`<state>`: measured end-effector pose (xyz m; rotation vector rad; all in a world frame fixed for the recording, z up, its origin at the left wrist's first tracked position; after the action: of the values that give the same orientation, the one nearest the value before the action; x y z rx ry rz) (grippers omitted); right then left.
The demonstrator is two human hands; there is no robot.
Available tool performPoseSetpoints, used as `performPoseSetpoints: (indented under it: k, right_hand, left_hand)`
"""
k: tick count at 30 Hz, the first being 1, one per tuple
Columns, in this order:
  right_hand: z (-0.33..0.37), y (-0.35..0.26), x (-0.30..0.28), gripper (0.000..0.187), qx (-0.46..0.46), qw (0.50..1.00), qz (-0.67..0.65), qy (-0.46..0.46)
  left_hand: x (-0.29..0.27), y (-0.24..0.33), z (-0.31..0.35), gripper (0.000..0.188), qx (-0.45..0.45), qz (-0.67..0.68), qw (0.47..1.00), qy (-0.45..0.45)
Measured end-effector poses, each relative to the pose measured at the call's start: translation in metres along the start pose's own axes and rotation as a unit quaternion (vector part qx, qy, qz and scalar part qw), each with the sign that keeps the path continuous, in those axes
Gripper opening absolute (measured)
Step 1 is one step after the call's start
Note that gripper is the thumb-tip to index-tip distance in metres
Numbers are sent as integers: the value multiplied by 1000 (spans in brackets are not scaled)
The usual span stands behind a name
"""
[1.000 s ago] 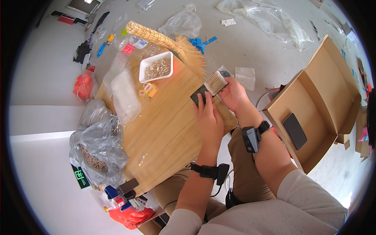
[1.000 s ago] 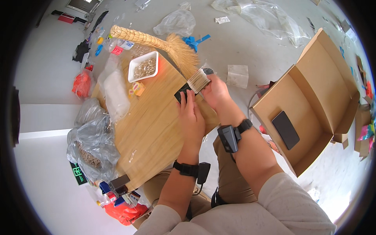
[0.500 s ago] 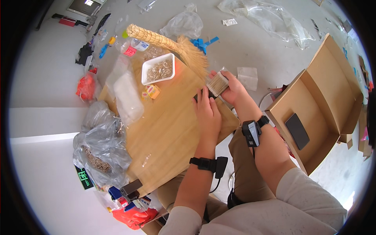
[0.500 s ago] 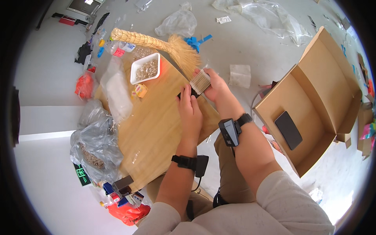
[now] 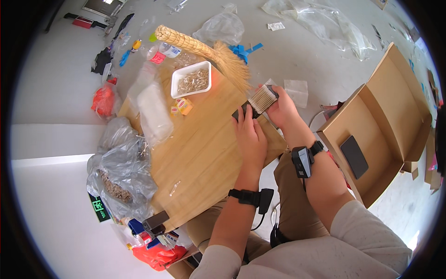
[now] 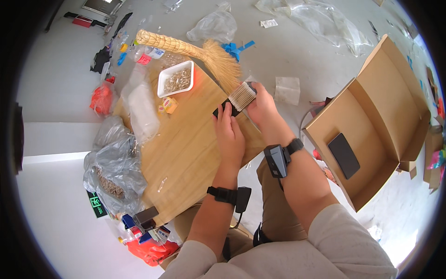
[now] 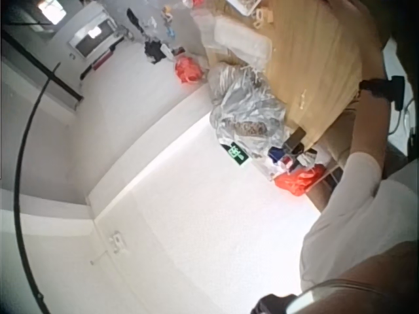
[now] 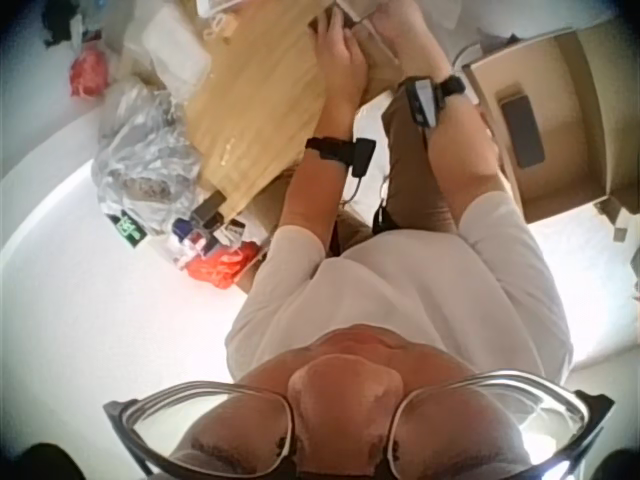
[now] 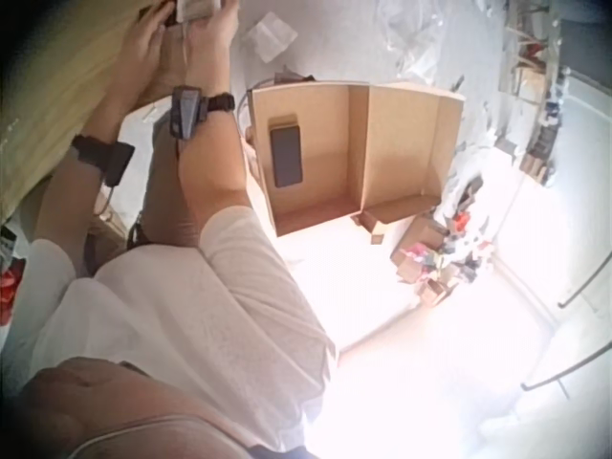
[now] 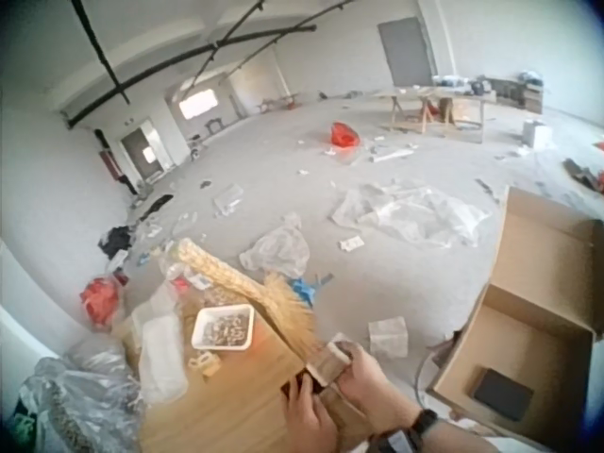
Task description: The recorder is sorting and arranging several cotton swabs on a wooden table, lining them up and then grouping them.
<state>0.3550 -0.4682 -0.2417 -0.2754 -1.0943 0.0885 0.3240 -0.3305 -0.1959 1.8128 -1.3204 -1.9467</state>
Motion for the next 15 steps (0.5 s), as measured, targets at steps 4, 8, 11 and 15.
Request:
performPoseSetpoints:
  k: [4, 8, 11, 15]
  right_hand:
    - [7, -5, -8, 24, -48, 998, 31, -6]
    - [11, 0, -5, 21, -43, 998, 42, -23]
    - [12, -1, -7, 21, -46, 998, 35, -36]
    - [9, 0, -9, 22, -32, 998, 34, -37]
  left_hand:
    - [2, 17, 15, 45, 6, -41, 999, -6]
    - [2, 18, 25, 46, 12, -30, 999, 0]
    - [4, 18, 26, 46, 17, -12, 1000, -13]
    - [4, 17, 25, 46, 25, 9, 1000, -9]
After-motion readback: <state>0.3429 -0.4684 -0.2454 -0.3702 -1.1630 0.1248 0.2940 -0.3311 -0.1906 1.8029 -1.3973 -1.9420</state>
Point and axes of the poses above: each hand's wrist, its own z-axis away from the middle knuckle, its own x-axis out of the palm, y = z × x, the point moved 5 cm from there along -z, towards the middle knuckle, and after that the axes turned 10 degrees about -y, right-handed, at the moved point
